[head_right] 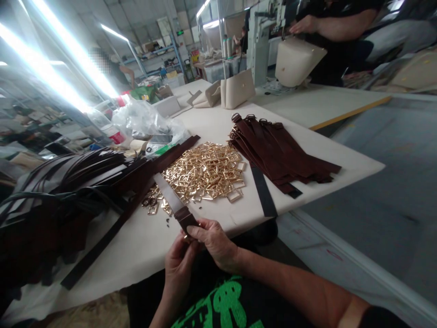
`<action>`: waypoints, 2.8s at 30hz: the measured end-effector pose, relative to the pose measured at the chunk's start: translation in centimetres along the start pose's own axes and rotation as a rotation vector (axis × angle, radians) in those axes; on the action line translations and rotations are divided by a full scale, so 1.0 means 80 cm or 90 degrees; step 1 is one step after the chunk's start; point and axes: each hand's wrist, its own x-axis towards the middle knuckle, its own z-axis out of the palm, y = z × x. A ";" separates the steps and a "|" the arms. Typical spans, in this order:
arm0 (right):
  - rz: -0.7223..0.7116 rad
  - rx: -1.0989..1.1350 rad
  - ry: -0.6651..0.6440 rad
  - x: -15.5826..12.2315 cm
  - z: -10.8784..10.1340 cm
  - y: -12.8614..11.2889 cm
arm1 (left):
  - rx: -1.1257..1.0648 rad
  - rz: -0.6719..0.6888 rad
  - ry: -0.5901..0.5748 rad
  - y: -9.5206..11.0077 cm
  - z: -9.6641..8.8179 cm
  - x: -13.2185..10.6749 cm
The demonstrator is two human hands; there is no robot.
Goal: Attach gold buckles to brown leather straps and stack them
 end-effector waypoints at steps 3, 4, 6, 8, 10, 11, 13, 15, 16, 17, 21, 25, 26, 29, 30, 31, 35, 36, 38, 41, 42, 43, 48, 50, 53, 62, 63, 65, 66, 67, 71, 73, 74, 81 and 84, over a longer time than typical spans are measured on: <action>-0.044 -0.109 -0.002 -0.001 -0.004 -0.002 | -0.001 -0.055 0.040 0.009 -0.016 0.006; -0.060 -0.155 -0.005 -0.002 -0.005 -0.002 | -0.007 -0.064 0.058 0.014 -0.021 0.010; -0.095 -0.252 -0.011 -0.002 -0.008 -0.002 | -0.016 -0.074 0.060 0.023 -0.026 0.021; -0.135 -0.341 -0.008 -0.001 -0.012 -0.001 | -0.020 -0.086 0.027 0.033 -0.026 0.032; -0.158 -0.392 -0.016 0.001 -0.017 -0.003 | -0.025 -0.103 -0.004 0.039 -0.023 0.042; -0.158 -0.400 -0.032 0.002 -0.020 -0.005 | -0.032 -0.114 -0.016 0.041 -0.021 0.047; -0.141 -0.400 -0.092 0.004 -0.027 -0.010 | -0.051 -0.139 -0.035 0.042 -0.021 0.053; -0.126 -0.414 -0.162 0.005 -0.034 -0.016 | -0.059 -0.161 -0.052 0.041 -0.022 0.057; -0.123 -0.428 -0.185 0.005 -0.036 -0.018 | -0.060 -0.169 -0.058 0.041 -0.023 0.058; -0.121 -0.442 -0.195 0.005 -0.039 -0.019 | -0.060 -0.174 -0.063 0.040 -0.024 0.058; -0.122 -0.457 -0.125 0.010 -0.041 -0.016 | -0.049 -0.168 -0.092 0.039 -0.025 0.062; -0.165 -0.454 -0.046 0.019 -0.042 -0.008 | 0.093 -0.080 -0.126 0.041 -0.050 0.086; -0.168 -0.449 -0.034 0.021 -0.043 -0.007 | 0.170 -0.036 -0.098 0.042 -0.062 0.097; -0.165 -0.434 -0.013 0.026 -0.046 -0.005 | 0.487 0.107 0.060 0.039 -0.109 0.137; -0.165 -0.432 -0.012 0.027 -0.047 -0.004 | 0.591 0.131 0.092 0.037 -0.125 0.150; -0.165 -0.430 -0.011 0.028 -0.047 -0.003 | 0.664 0.137 0.104 0.034 -0.138 0.163; -0.157 -0.427 -0.010 0.028 -0.047 -0.001 | 0.714 0.121 0.087 0.023 -0.166 0.194; -0.157 -0.428 -0.009 0.028 -0.046 -0.001 | 0.707 0.119 0.086 0.021 -0.167 0.197; -0.159 -0.423 -0.007 0.028 -0.045 -0.001 | 0.688 0.119 0.096 0.019 -0.166 0.199; -0.160 -0.419 -0.006 0.029 -0.044 -0.001 | 0.610 0.113 0.129 0.020 -0.150 0.184; -0.158 -0.424 -0.006 0.029 -0.044 0.000 | 0.532 0.097 0.135 0.021 -0.141 0.174; -0.157 -0.433 -0.005 0.030 -0.043 0.000 | 0.428 0.072 0.133 0.023 -0.130 0.161; -0.156 -0.482 0.011 0.029 -0.036 0.002 | -0.083 -0.125 0.087 0.028 -0.065 0.093; -0.158 -0.499 0.018 0.029 -0.033 0.001 | -0.182 -0.175 0.097 0.028 -0.045 0.078; -0.171 -0.536 0.029 0.029 -0.030 0.002 | -0.245 -0.201 0.113 0.027 -0.027 0.071; -0.217 -0.619 0.026 0.031 -0.033 0.007 | -0.130 -0.120 0.154 0.016 -0.016 0.064; -0.221 -0.627 0.024 0.030 -0.033 0.008 | -0.128 -0.119 0.150 0.014 -0.016 0.063; -0.226 -0.645 0.021 0.030 -0.034 0.008 | -0.133 -0.116 0.137 0.011 -0.016 0.063; -0.229 -0.653 0.019 0.030 -0.033 0.008 | -0.135 -0.114 0.131 0.010 -0.016 0.064; -0.233 -0.661 0.017 0.029 -0.033 0.008 | -0.135 -0.113 0.128 0.009 -0.016 0.065; -0.244 -0.720 0.014 0.029 -0.033 0.007 | -0.130 -0.140 0.128 0.006 -0.019 0.071; -0.250 -0.754 0.015 0.029 -0.034 0.007 | -0.119 -0.157 0.112 0.006 -0.021 0.074; -0.251 -0.763 0.015 0.030 -0.034 0.007 | -0.111 -0.159 0.100 0.006 -0.022 0.074; -0.228 -0.678 -0.035 0.033 -0.037 0.000 | -0.070 -0.132 0.010 0.010 -0.015 0.062; -0.191 -0.583 -0.056 0.033 -0.037 -0.008 | 0.012 -0.050 0.032 0.011 -0.008 0.052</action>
